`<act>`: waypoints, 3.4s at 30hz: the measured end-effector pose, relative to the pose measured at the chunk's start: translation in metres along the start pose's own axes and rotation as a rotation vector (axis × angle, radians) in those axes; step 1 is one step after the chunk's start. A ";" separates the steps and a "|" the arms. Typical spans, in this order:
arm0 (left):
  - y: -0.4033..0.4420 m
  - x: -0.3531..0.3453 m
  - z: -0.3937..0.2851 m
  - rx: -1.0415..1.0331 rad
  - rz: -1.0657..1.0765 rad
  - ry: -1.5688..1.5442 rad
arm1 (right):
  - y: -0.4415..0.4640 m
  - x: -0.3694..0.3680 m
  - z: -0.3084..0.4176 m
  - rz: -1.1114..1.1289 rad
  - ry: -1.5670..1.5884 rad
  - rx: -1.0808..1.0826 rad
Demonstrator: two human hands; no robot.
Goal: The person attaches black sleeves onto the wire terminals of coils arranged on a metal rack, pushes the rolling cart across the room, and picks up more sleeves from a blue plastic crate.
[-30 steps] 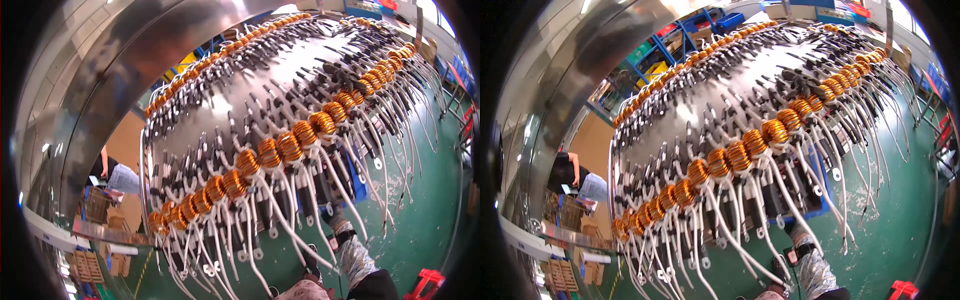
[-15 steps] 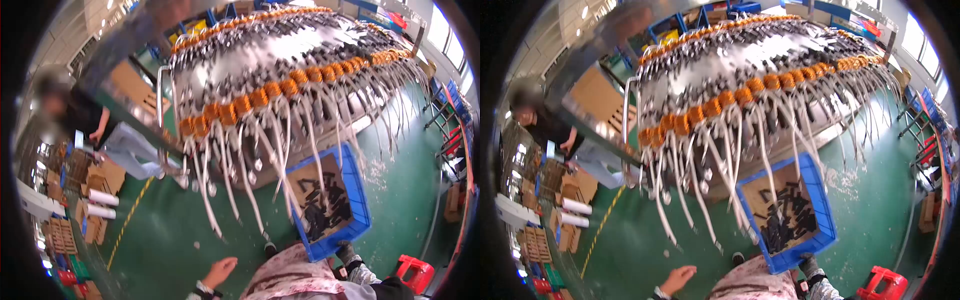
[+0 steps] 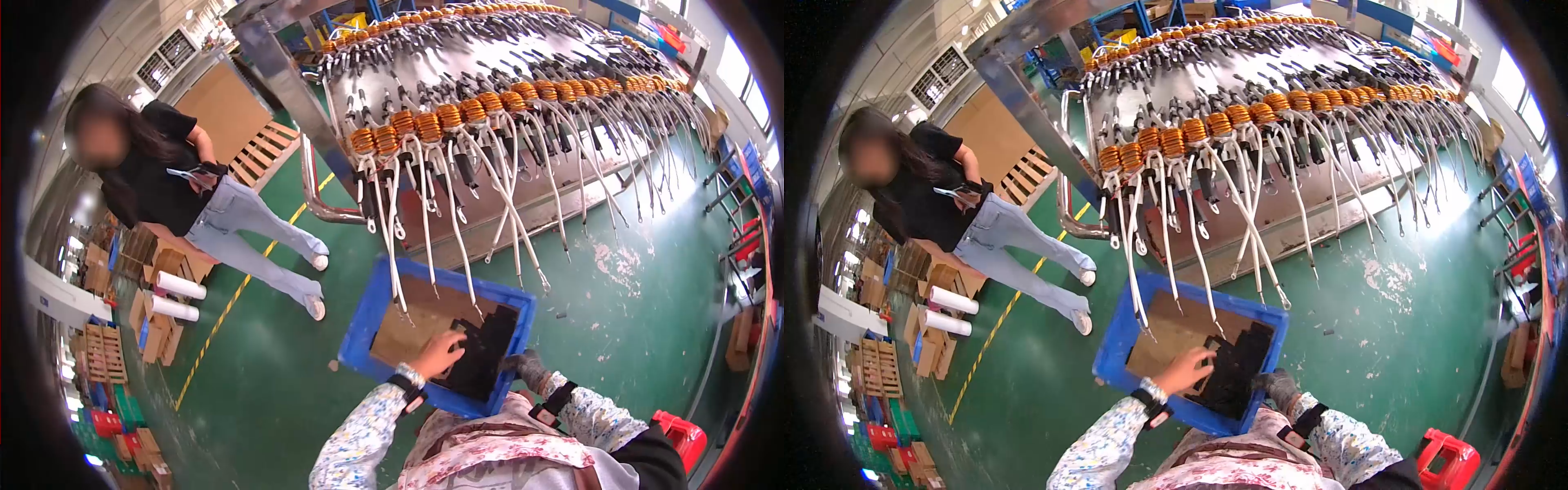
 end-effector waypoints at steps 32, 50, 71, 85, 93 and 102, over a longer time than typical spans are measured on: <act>0.013 0.014 0.030 0.359 -0.077 0.435 | -0.023 -0.011 0.075 0.116 -0.367 0.259; -0.025 -0.084 -0.032 -0.324 0.064 0.874 | -0.021 -0.004 0.058 -0.005 -0.518 0.239; -0.010 -0.095 -0.042 -0.277 0.388 0.595 | -0.062 0.005 0.082 -0.058 -0.373 0.235; 0.034 -0.009 -0.066 -0.102 0.422 0.114 | -0.071 0.007 0.084 -0.188 -0.409 0.207; 0.027 0.037 0.021 -0.017 0.218 0.436 | -0.064 0.017 0.058 -0.182 -0.142 0.225; 0.008 0.002 0.006 -0.085 0.374 0.402 | -0.077 0.006 0.067 -0.166 -0.358 0.414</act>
Point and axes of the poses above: each hand's wrist, its own y-axis towards the middle knuckle, its own x-axis out of the back of the hand, z = x × y, the point moved 2 cm from there along y, towards the middle knuckle, and after that the axes turned 1 degree about x, right-handed, at the moved point
